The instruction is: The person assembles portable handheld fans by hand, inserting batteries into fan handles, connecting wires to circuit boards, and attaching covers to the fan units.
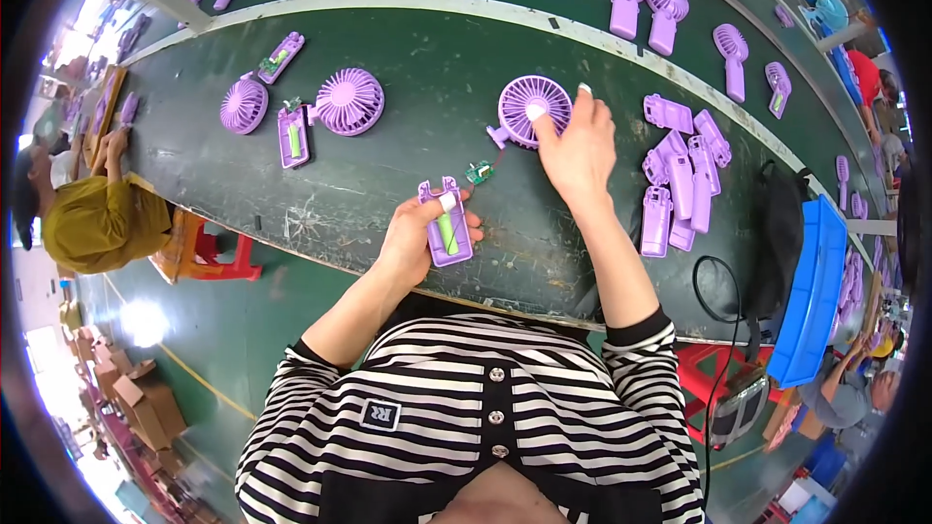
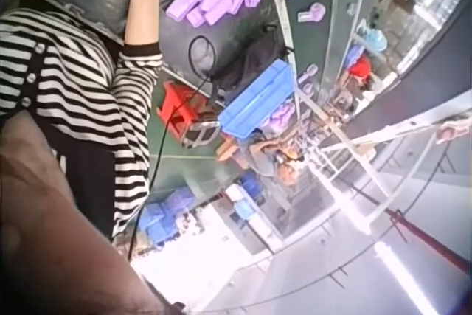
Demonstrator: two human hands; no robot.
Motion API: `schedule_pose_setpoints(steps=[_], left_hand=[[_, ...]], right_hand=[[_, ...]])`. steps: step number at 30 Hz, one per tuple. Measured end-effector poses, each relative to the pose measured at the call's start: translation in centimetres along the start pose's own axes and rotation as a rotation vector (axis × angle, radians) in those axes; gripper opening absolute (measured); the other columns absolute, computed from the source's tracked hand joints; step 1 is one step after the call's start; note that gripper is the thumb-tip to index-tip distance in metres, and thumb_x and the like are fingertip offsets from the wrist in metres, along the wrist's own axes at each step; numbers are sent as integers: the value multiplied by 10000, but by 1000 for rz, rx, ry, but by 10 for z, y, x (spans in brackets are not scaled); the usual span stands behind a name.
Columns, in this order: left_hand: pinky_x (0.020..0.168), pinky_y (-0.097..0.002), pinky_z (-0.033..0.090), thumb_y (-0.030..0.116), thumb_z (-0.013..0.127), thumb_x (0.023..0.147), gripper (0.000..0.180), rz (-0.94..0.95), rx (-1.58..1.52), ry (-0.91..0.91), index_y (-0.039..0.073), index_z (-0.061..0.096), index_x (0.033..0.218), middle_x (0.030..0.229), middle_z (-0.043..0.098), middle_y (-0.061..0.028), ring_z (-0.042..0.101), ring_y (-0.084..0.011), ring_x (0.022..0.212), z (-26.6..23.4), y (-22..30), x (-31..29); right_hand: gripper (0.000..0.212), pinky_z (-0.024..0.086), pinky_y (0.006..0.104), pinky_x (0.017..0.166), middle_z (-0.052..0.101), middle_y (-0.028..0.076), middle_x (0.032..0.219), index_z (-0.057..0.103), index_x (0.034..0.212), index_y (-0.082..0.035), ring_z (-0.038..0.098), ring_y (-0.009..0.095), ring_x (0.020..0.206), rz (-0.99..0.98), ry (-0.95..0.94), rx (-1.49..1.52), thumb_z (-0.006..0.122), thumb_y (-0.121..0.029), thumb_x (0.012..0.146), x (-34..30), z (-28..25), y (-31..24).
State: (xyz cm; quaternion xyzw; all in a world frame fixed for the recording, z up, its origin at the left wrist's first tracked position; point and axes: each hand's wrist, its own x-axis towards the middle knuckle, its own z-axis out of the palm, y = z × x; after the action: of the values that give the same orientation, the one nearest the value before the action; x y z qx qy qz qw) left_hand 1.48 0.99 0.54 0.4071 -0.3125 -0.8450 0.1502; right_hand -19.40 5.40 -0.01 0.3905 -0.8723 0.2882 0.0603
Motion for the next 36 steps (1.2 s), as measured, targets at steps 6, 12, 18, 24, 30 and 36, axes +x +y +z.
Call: schedule_pose_setpoints(steps=[6, 12, 18, 24, 30, 36], left_hand=[[657, -329, 521, 175, 539, 831, 297, 54, -25, 13, -29, 528, 1046, 817, 621, -156, 639, -252, 726, -8, 1, -2], [616, -305, 520, 152, 541, 814, 275, 84, 32, 18, -28, 542, 1021, 797, 619, -144, 631, -226, 692, -6, 4, 2], [544, -290, 508, 187, 573, 805, 264, 47, 23, 61, -14, 541, 972, 737, 589, -103, 592, -187, 566, -1, 6, 11], [542, -276, 516, 1, 608, 719, 305, -30, 248, 2, -13, 535, 1016, 809, 594, -96, 589, -150, 604, 30, 2, 19], [605, -298, 530, -69, 551, 650, 373, -158, 416, -242, -4, 537, 1017, 833, 591, -81, 588, -162, 700, 48, -2, 21], [613, -297, 521, -51, 530, 668, 358, -204, 453, -374, 3, 522, 1022, 847, 598, -106, 594, -177, 702, 56, -3, 18]], right_hand=[[791, 442, 425, 802, 485, 235, 1065, 358, 1256, 43, 540, 356, 912, 74, -198, 70, 671, -388, 670, 1, 1, -16], [741, 444, 311, 830, 470, 154, 1049, 443, 1207, 49, 547, 234, 944, 128, -50, 702, 778, -249, 617, -7, 16, 12], [621, 434, 281, 872, 567, 92, 1080, 415, 1232, 48, 550, 146, 971, 385, -165, 1401, 715, -55, 698, -15, -38, 19], [656, 417, 290, 903, 548, 92, 1114, 394, 1251, 46, 534, 152, 1009, 366, -164, 1445, 726, -61, 695, -28, -63, 21], [662, 423, 272, 892, 553, 71, 1127, 428, 1248, 19, 538, 141, 1012, 278, -334, 1227, 724, -27, 658, -26, -56, 31], [655, 424, 251, 858, 570, 57, 1069, 448, 1222, 19, 535, 116, 953, 200, -514, 1140, 752, -111, 657, -21, -48, 45]])
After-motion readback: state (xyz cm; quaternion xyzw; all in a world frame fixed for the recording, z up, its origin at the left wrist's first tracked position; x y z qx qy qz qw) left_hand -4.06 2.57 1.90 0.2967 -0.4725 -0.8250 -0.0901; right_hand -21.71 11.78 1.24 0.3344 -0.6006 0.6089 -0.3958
